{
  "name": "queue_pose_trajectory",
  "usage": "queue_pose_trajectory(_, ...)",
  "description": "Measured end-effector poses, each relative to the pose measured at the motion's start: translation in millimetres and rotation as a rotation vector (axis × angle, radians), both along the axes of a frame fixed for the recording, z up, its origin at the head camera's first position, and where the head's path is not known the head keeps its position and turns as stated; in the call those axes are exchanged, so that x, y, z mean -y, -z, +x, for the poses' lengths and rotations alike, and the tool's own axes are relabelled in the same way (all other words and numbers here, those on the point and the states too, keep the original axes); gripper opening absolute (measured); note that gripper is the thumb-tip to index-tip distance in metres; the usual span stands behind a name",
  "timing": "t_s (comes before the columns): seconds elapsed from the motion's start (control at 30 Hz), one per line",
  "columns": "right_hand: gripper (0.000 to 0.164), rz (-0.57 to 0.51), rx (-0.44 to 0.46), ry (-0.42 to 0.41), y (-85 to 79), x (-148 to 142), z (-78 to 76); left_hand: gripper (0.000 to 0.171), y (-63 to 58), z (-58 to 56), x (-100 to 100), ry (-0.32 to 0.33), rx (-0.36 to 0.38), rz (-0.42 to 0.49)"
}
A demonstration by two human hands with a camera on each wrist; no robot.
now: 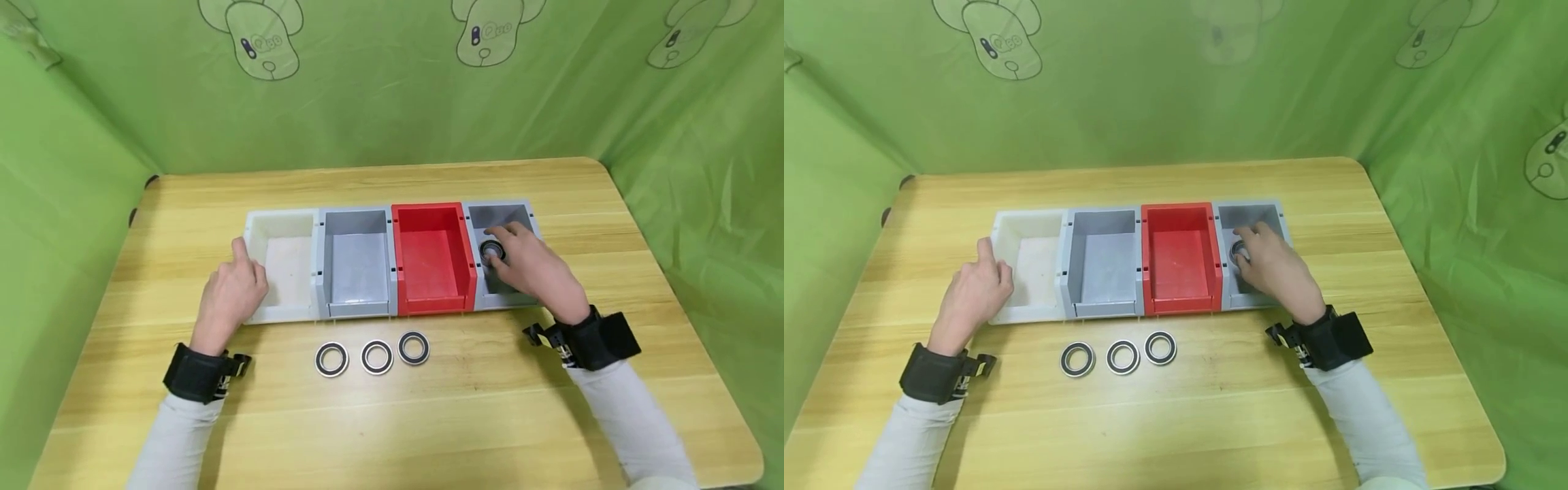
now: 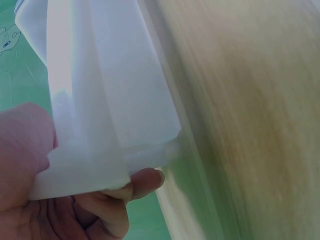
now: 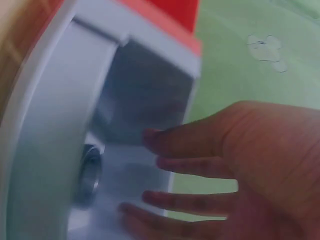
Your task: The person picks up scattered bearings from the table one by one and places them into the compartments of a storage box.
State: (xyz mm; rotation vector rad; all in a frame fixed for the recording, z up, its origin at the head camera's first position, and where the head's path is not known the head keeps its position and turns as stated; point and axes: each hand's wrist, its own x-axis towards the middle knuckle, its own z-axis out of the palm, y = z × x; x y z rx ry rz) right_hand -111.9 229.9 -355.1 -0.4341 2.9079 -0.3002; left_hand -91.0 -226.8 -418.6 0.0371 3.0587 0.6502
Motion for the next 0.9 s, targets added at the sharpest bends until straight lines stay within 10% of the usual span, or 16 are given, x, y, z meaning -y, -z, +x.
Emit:
queue_pose_trajectory(0.27, 0.036, -0.125, -0.333, -0.105, -4.1, 18.2, 35.9, 0.039, 0.1, -2.7, -0.8, -0.007, 0.026, 0.002)
queue_pose_trajectory(0.9, 0.048, -0.129, -0.149, -0.392, 35.9, 86.3, 97.2, 0.032, 0.7, 0.5, 0.9, -0.002, -0.005, 0.006)
